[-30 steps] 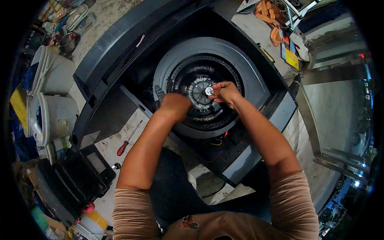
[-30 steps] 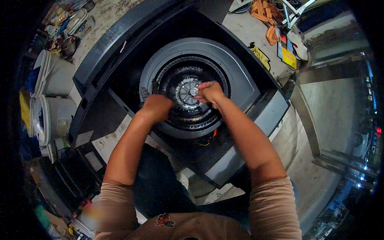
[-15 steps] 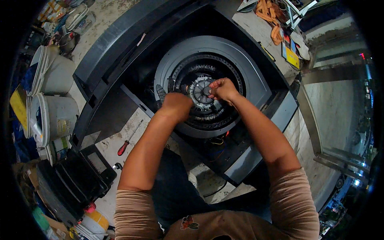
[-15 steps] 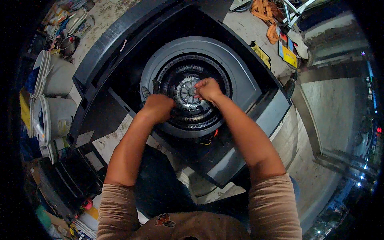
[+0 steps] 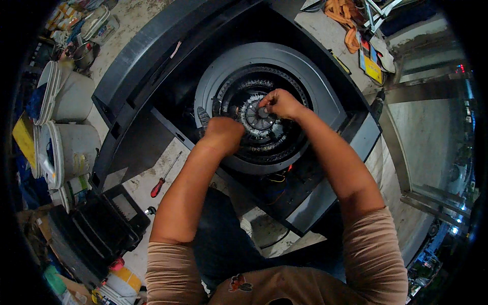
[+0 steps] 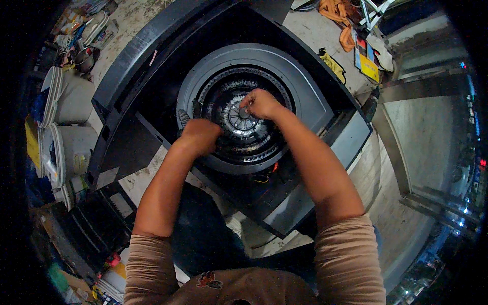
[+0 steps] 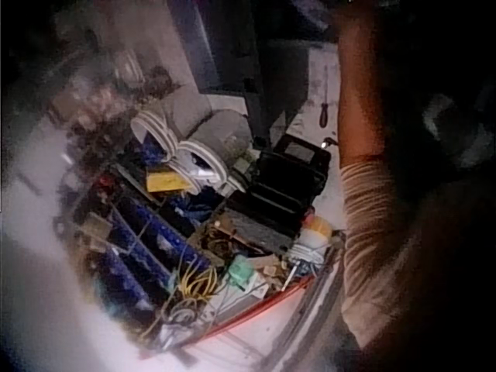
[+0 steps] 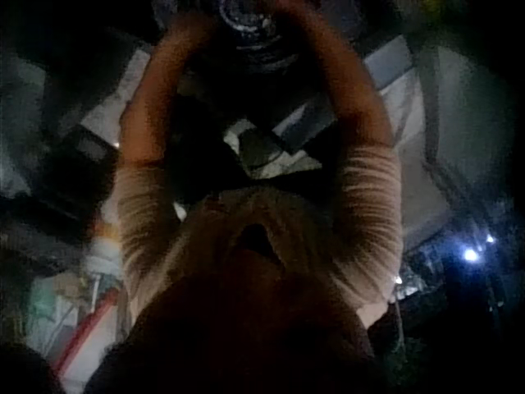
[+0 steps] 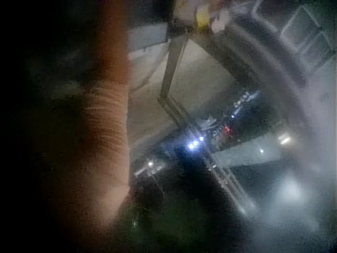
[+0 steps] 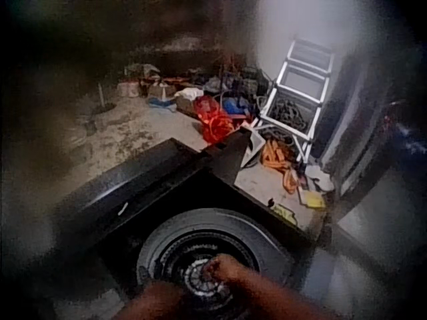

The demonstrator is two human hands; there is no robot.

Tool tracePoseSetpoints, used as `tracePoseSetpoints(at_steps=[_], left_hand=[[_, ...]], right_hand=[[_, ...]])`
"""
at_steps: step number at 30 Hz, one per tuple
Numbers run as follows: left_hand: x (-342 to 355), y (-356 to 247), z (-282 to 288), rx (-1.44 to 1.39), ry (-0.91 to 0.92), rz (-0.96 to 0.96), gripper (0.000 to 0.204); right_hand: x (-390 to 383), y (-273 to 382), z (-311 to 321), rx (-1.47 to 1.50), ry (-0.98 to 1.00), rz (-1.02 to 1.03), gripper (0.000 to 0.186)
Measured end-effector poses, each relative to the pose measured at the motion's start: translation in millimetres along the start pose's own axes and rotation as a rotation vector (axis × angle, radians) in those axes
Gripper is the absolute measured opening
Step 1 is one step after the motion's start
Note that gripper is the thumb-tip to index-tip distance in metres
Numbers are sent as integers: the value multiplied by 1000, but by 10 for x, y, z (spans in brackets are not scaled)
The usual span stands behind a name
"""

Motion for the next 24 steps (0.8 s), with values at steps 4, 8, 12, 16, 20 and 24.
tracePoseSetpoints(at_steps=[4,8,12,16,20,24], left_hand=[[-67,51,-6,-48,-31,3,19],[-19,41,-45,-8,18,14,29],[-23,-1,8,-10,28,2,29],[-88,0,78,-36,-2,-10,20],[-60,35,5,-26,3,3,22],[-57,24,31,-21,-9,0,22]], right_hand=[[-158,66,-107,261,16,-407,26],[-178,-21,-76,299,-23,-395,23],[-79,156,-6,-42,-80,-35,12],[-81,216,-30,-155,-52,-193,11],[-135,370,0,-341,-7,-321,15],[-110,695,-103,-525,-30,102,21]])
Point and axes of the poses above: each hand's wrist, its own x-axis towards the middle knuckle, its own z-axis out of the back of the hand, y = z × x, the point moved 10 cm from there along x, towards the middle knuckle, and after that the axes turned 7 degrees about x, right-handed, at the moved point
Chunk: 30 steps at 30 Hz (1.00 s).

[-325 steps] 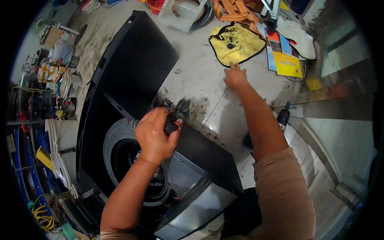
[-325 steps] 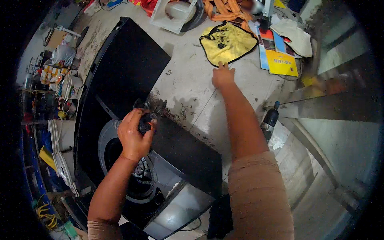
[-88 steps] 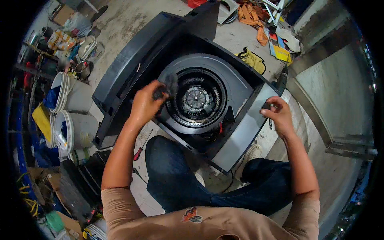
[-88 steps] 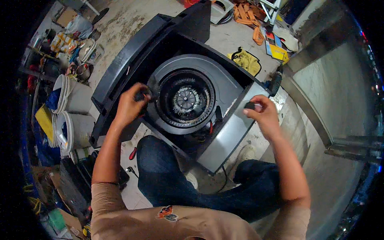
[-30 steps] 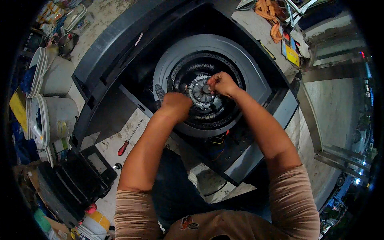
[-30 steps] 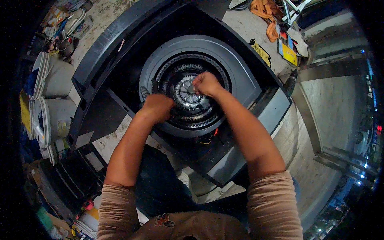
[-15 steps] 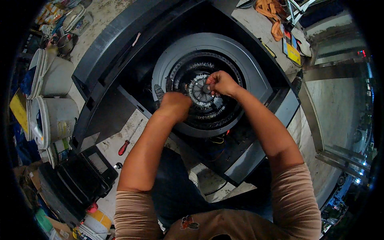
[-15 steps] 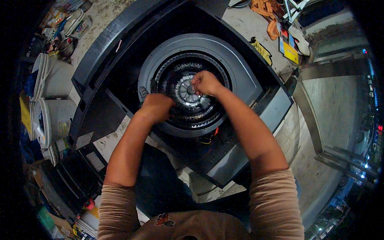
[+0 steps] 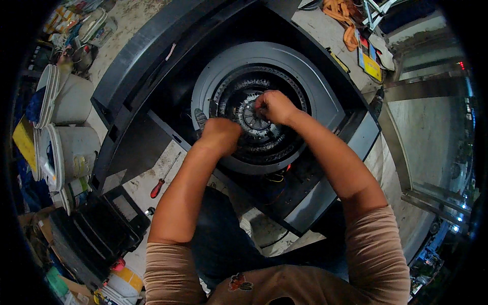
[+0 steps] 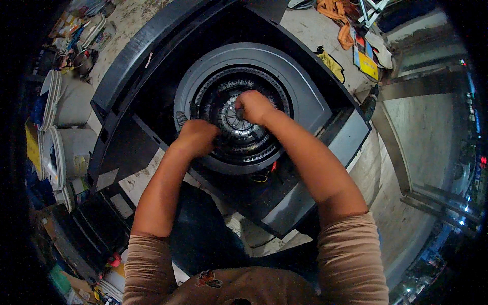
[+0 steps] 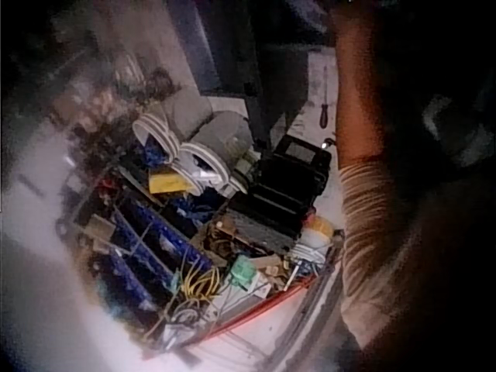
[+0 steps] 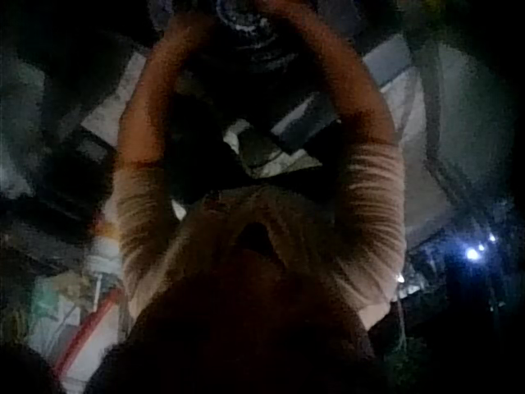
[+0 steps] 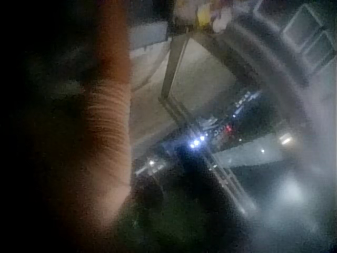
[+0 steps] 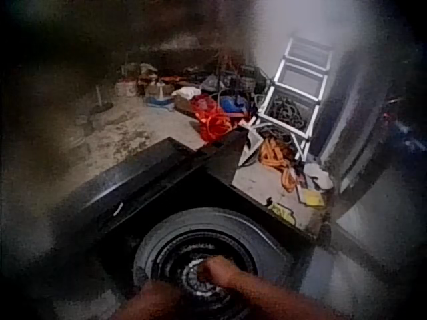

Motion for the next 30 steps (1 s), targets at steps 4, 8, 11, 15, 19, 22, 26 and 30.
tracePoseSetpoints(at_steps=[4,8,11,15,19,22,26,30], left_hand=[[-21,-26,69,-14,0,-8,20],[23,15,-40,-3,12,4,23],[18,25,-39,0,11,8,24],[35,22,-35,-12,-13,5,25],[12,16,-8,-8,-19,-8,25],[26,36,-54,-14,9,4,26],[26,16,-16,-17,-40,-10,23],[-19,11,47,-40,-74,-21,21]], right_hand=[[37,27,-58,12,30,99,16],[15,-119,33,-67,40,-156,12],[2,76,-23,-130,148,-109,11],[-29,380,-155,-194,136,282,17],[-65,374,-112,-106,61,306,36],[-91,241,203,-116,-160,83,46],[-35,268,-14,-245,3,24,40],[-118,582,-276,-176,203,234,42]])
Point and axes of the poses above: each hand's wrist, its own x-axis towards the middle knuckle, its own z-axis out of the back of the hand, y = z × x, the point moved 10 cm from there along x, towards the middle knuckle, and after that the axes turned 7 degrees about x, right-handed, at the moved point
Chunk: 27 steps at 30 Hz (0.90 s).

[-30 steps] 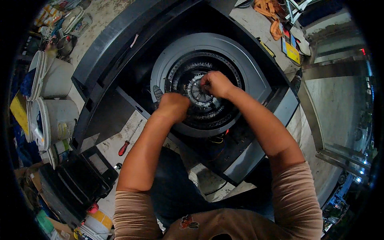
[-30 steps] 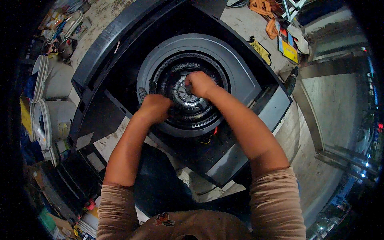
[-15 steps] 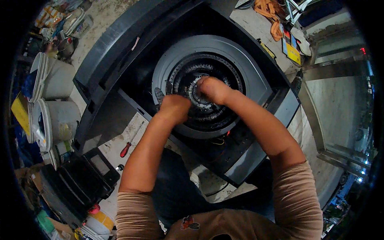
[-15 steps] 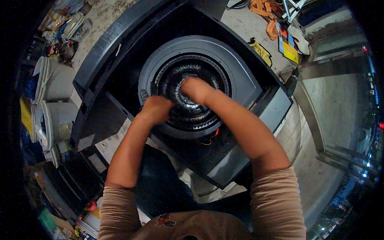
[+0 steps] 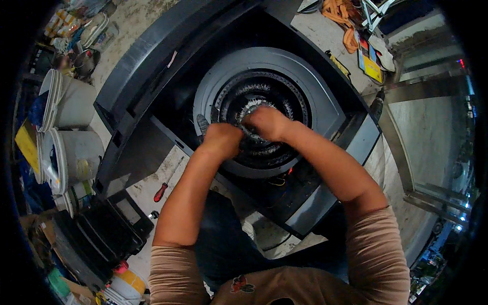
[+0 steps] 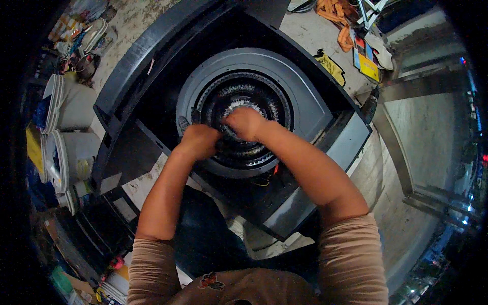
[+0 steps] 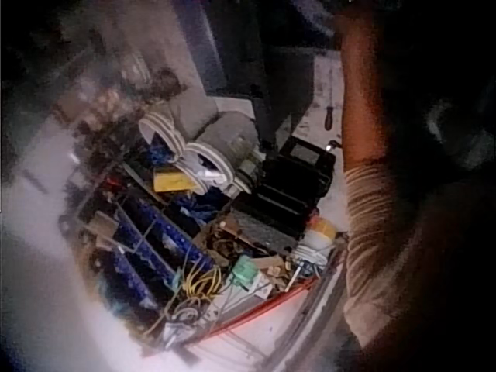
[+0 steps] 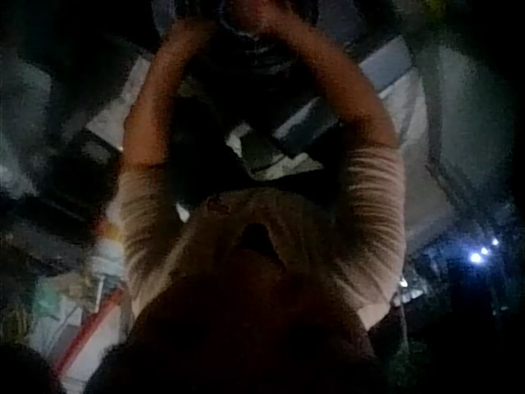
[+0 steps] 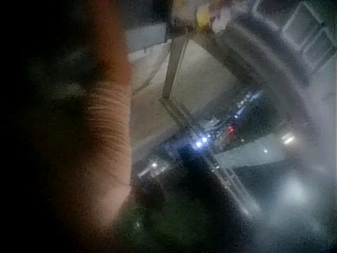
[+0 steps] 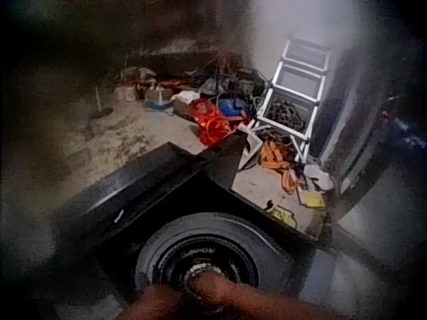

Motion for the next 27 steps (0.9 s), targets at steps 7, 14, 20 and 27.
tracePoseSetpoints(at_steps=[7,14,20,27], left_hand=[[5,-14,-12,13,-1,-8,22],[0,-13,-8,15,3,-7,23],[-12,-26,49,-5,6,-4,22],[5,-58,35,-1,27,-16,21]], right_hand=[[-173,-271,364,0,-219,-180,58],[-271,-272,440,11,-350,-170,67],[-274,-47,66,64,-112,6,72],[-265,-127,169,63,-146,-35,63]])
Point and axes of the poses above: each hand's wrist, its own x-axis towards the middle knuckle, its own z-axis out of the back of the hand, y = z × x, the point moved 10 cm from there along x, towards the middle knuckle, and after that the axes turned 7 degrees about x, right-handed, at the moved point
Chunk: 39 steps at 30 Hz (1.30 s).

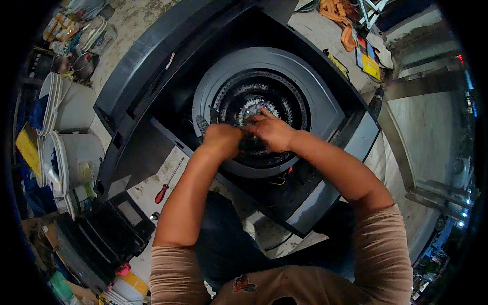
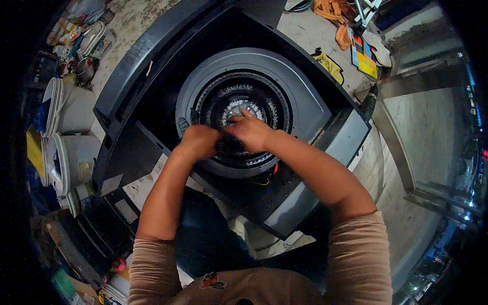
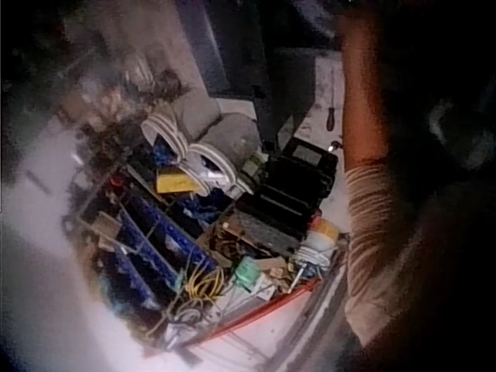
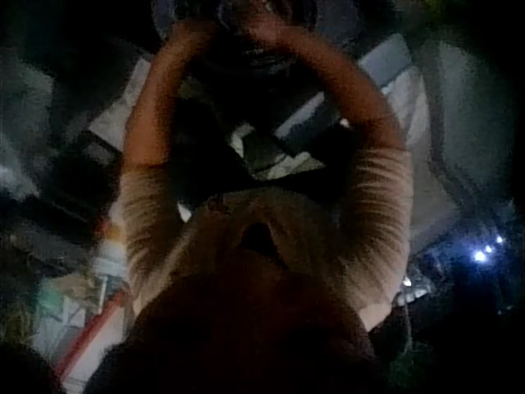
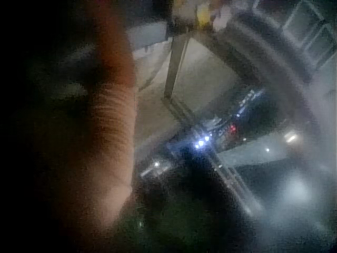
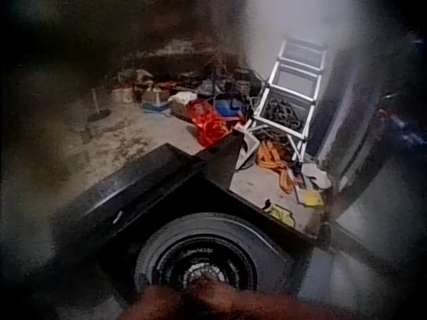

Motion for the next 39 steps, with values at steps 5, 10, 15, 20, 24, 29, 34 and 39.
tracePoseSetpoints(at_steps=[5,10,15,20,24,29,34,39], left_hand=[[16,47,-76,24,7,13,21],[1,16,-22,14,19,7,21],[12,31,-52,27,71,26,26],[6,27,-34,32,67,25,26],[9,17,-35,34,71,20,25],[-4,31,-6,12,31,18,23],[11,42,-25,12,9,20,24],[-3,9,-6,-18,42,26,24]], right_hand=[[46,61,71,-116,-16,28,63],[96,68,67,-99,21,12,60],[6,251,-324,-126,273,119,57],[96,75,135,-103,-107,25,51],[54,207,-131,-33,29,145,45],[150,-102,-31,-337,43,-243,35],[218,-230,-304,-425,126,-216,15],[230,-176,-332,-533,192,-164,15]])
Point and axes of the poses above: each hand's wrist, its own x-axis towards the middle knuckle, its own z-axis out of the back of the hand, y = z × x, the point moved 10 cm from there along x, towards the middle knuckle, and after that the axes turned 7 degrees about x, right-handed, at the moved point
